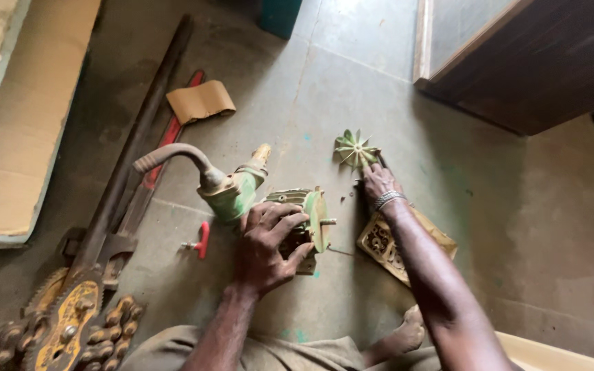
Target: The person sits on the floor and uses a wrench and a hammer to adjust and tighten components on a green motor or pump assembly. They repeatedly reposition the device and strike it with the hammer while holding it steady.
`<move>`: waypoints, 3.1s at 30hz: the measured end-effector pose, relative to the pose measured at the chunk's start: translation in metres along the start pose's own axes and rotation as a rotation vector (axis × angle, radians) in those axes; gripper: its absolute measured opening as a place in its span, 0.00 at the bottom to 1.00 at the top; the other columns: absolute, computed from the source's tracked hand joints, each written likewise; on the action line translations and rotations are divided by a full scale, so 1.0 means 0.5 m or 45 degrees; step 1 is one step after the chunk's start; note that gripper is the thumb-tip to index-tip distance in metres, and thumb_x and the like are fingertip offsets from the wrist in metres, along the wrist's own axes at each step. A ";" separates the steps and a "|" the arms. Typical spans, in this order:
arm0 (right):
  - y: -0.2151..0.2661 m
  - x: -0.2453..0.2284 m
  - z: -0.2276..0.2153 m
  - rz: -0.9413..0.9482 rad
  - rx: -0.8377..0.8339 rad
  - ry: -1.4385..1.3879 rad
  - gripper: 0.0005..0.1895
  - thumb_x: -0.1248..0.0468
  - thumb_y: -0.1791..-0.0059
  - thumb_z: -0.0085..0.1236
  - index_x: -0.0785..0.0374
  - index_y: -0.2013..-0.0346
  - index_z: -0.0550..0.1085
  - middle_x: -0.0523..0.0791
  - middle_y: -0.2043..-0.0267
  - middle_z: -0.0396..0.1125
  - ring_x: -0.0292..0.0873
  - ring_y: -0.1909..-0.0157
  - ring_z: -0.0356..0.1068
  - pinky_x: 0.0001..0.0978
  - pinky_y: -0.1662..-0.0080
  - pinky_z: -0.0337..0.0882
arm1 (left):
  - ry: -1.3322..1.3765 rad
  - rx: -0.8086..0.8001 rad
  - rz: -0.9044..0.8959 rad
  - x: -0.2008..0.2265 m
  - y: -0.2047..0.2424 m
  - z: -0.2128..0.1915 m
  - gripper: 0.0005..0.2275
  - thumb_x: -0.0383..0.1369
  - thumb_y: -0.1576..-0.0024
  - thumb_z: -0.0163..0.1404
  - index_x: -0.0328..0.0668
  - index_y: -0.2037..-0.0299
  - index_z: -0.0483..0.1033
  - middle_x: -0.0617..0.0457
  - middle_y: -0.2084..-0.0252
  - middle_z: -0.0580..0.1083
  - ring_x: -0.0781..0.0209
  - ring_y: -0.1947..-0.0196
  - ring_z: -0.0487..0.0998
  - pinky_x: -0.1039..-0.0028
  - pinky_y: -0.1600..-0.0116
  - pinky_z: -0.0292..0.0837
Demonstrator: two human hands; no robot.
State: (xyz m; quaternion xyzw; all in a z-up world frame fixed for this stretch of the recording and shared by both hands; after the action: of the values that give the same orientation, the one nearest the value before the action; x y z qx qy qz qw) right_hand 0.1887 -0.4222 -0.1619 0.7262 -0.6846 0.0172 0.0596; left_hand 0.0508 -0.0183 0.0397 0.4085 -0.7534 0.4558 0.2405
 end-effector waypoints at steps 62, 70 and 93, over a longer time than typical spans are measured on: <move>0.365 -0.244 -0.334 0.388 0.029 -2.236 0.10 0.64 0.48 0.58 0.61 0.53 0.72 0.40 0.69 0.68 0.30 0.76 0.60 0.22 0.76 0.58 | -0.302 -0.243 0.040 0.118 -0.068 0.078 0.26 0.38 0.57 0.68 0.49 0.46 0.77 0.50 0.44 0.74 0.47 0.37 0.71 0.51 0.32 0.58; 0.342 -0.226 -0.254 0.510 0.104 -2.923 0.14 0.72 0.51 0.55 0.72 0.50 0.73 0.46 0.64 0.70 0.40 0.65 0.73 0.30 0.62 0.76 | -0.236 -0.146 -0.295 0.021 -0.045 0.128 0.30 0.32 0.64 0.70 0.50 0.47 0.78 0.36 0.34 0.66 0.29 0.34 0.63 0.52 0.33 0.62; 0.485 -0.295 -0.544 -0.347 0.659 -0.928 0.08 0.71 0.55 0.63 0.64 0.62 0.77 0.46 0.64 0.74 0.40 0.63 0.74 0.32 0.62 0.67 | -0.270 -0.734 -0.106 0.067 -0.050 0.110 0.24 0.32 0.56 0.67 0.65 0.48 0.79 0.58 0.33 0.65 0.49 0.29 0.58 0.46 0.33 0.56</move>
State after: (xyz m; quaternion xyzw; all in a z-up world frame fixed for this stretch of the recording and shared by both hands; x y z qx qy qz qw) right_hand -0.0468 -0.2591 0.1074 0.7593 -0.5325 -0.0766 -0.3662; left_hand 0.0536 -0.0863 0.0506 0.3991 -0.8551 0.1681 0.2850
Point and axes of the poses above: each hand's wrist, its own y-axis away from the middle knuckle, its own z-axis out of the palm, x = y × z, the point moved 5 cm from there along -y, towards the middle knuckle
